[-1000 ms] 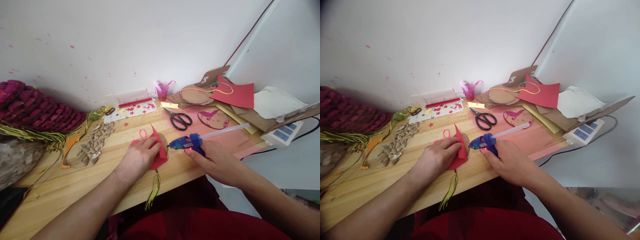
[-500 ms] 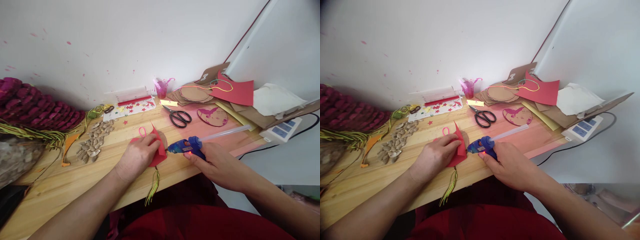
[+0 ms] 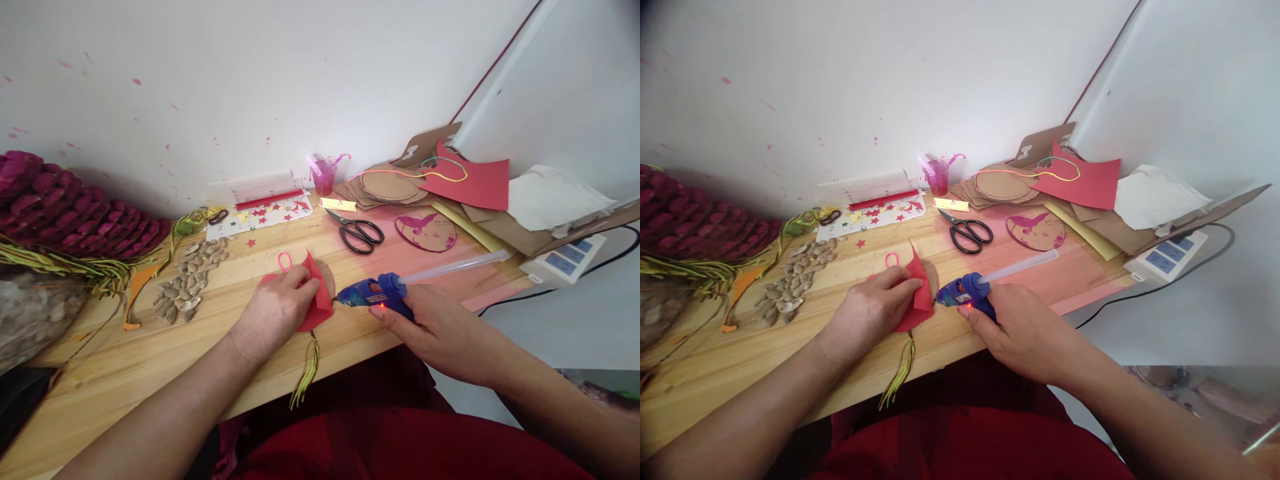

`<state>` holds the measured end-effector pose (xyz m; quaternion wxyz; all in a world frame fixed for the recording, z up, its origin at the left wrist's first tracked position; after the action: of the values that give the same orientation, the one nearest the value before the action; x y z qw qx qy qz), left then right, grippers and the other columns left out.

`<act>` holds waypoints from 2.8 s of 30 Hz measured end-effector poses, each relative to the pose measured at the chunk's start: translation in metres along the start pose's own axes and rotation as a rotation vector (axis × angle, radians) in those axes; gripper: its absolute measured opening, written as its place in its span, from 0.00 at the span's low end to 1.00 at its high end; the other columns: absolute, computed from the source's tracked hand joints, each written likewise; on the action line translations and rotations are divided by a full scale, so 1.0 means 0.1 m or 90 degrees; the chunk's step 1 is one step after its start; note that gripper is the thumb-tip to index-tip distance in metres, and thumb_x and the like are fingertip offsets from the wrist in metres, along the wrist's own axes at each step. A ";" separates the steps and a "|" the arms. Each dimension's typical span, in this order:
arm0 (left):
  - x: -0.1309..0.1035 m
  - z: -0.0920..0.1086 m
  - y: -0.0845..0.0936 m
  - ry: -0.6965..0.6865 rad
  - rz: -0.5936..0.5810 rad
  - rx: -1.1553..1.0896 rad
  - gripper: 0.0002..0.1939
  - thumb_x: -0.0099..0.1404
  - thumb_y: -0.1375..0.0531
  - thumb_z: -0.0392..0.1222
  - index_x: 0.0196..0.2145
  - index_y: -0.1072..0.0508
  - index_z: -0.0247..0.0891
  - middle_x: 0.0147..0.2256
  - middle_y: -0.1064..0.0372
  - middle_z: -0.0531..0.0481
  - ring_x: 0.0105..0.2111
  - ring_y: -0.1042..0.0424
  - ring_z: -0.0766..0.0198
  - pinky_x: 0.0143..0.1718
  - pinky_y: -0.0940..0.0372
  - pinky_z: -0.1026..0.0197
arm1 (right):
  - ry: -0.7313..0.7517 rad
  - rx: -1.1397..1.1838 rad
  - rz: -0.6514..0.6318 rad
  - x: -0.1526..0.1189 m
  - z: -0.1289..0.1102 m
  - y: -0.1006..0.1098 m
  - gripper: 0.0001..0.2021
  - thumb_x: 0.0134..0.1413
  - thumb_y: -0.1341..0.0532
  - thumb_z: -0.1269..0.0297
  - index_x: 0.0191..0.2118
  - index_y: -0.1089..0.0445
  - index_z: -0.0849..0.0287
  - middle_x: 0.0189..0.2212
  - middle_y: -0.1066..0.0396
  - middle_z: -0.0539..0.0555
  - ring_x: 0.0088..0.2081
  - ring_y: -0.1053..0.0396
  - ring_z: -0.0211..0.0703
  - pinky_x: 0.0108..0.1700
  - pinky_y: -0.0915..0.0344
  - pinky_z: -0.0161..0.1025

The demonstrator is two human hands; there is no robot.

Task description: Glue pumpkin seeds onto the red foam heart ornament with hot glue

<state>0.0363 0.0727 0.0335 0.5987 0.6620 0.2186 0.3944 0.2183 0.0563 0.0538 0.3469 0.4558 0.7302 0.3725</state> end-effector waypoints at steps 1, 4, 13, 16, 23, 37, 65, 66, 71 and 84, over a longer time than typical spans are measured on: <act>0.00 0.00 0.00 0.000 -0.002 0.000 0.08 0.71 0.47 0.34 0.38 0.27 0.37 0.38 0.32 0.48 0.30 0.31 0.64 0.33 0.33 0.59 | 0.004 0.008 0.008 0.00 0.00 0.01 0.19 0.65 0.48 0.51 0.31 0.30 0.57 0.25 0.30 0.54 0.27 0.34 0.44 0.30 0.43 0.41; 0.00 0.00 0.01 -0.002 0.004 0.002 0.09 0.71 0.48 0.34 0.37 0.27 0.37 0.36 0.32 0.48 0.30 0.32 0.64 0.32 0.34 0.60 | 0.013 0.028 0.018 0.02 0.00 0.02 0.17 0.65 0.47 0.52 0.33 0.28 0.57 0.25 0.30 0.54 0.28 0.33 0.44 0.31 0.42 0.40; 0.01 0.00 0.01 -0.005 0.010 -0.022 0.10 0.72 0.49 0.35 0.40 0.27 0.38 0.38 0.31 0.48 0.33 0.29 0.63 0.35 0.33 0.59 | -0.017 -0.045 0.000 0.09 0.02 0.01 0.20 0.66 0.52 0.49 0.28 0.36 0.56 0.25 0.31 0.54 0.26 0.36 0.44 0.30 0.44 0.41; 0.00 -0.01 0.02 -0.004 0.024 -0.019 0.10 0.72 0.49 0.35 0.41 0.27 0.38 0.39 0.30 0.48 0.35 0.28 0.62 0.36 0.33 0.59 | -0.007 -0.057 0.011 0.11 0.01 0.02 0.20 0.66 0.52 0.49 0.30 0.36 0.56 0.27 0.29 0.55 0.28 0.36 0.45 0.30 0.45 0.41; 0.01 0.01 0.03 -0.011 0.037 0.003 0.09 0.72 0.47 0.35 0.44 0.27 0.36 0.42 0.27 0.46 0.38 0.26 0.59 0.35 0.32 0.59 | -0.005 -0.051 0.025 0.16 -0.02 0.03 0.19 0.67 0.52 0.52 0.28 0.36 0.56 0.25 0.29 0.54 0.26 0.37 0.43 0.29 0.47 0.40; 0.00 0.02 0.00 -0.002 0.015 0.006 0.08 0.72 0.48 0.34 0.40 0.29 0.37 0.41 0.27 0.46 0.37 0.25 0.60 0.34 0.32 0.59 | 0.013 -0.038 0.029 0.19 -0.04 0.07 0.20 0.67 0.51 0.51 0.29 0.35 0.57 0.27 0.28 0.55 0.27 0.35 0.43 0.30 0.46 0.40; 0.01 0.07 0.06 -0.019 0.049 0.022 0.08 0.71 0.47 0.33 0.41 0.29 0.36 0.41 0.26 0.46 0.37 0.26 0.59 0.34 0.31 0.57 | 0.036 -0.056 0.039 0.37 -0.11 0.09 0.17 0.65 0.50 0.53 0.31 0.34 0.58 0.28 0.27 0.57 0.27 0.35 0.44 0.29 0.48 0.40; 0.01 0.07 0.05 -0.020 0.046 0.023 0.08 0.71 0.47 0.33 0.40 0.28 0.36 0.41 0.26 0.46 0.37 0.26 0.59 0.34 0.31 0.57 | 0.043 -0.057 0.041 0.38 -0.12 0.10 0.17 0.65 0.50 0.54 0.31 0.33 0.58 0.28 0.27 0.57 0.27 0.35 0.44 0.29 0.48 0.40; 0.01 0.07 0.04 -0.020 0.034 0.023 0.09 0.71 0.48 0.32 0.39 0.28 0.36 0.40 0.26 0.45 0.37 0.26 0.60 0.34 0.31 0.58 | 0.080 -0.056 0.045 0.42 -0.19 0.12 0.15 0.65 0.49 0.57 0.32 0.33 0.59 0.28 0.27 0.57 0.27 0.35 0.43 0.29 0.47 0.39; 0.02 0.08 0.06 -0.016 0.074 0.025 0.08 0.70 0.45 0.32 0.45 0.31 0.36 0.42 0.25 0.46 0.38 0.25 0.57 0.36 0.29 0.55 | 0.030 -0.045 0.010 0.24 -0.05 0.07 0.18 0.66 0.50 0.52 0.29 0.36 0.56 0.28 0.27 0.56 0.27 0.35 0.44 0.29 0.47 0.40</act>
<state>0.0425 0.0683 0.0397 0.5642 0.6902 0.1801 0.4158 0.2089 0.0795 0.0583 0.3428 0.4403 0.7207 0.4114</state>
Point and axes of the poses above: each hand's wrist, its own x-axis towards the middle knuckle, its own y-axis out of the back of the hand, z = x × y, the point moved 8 cm from there along x, towards the middle knuckle
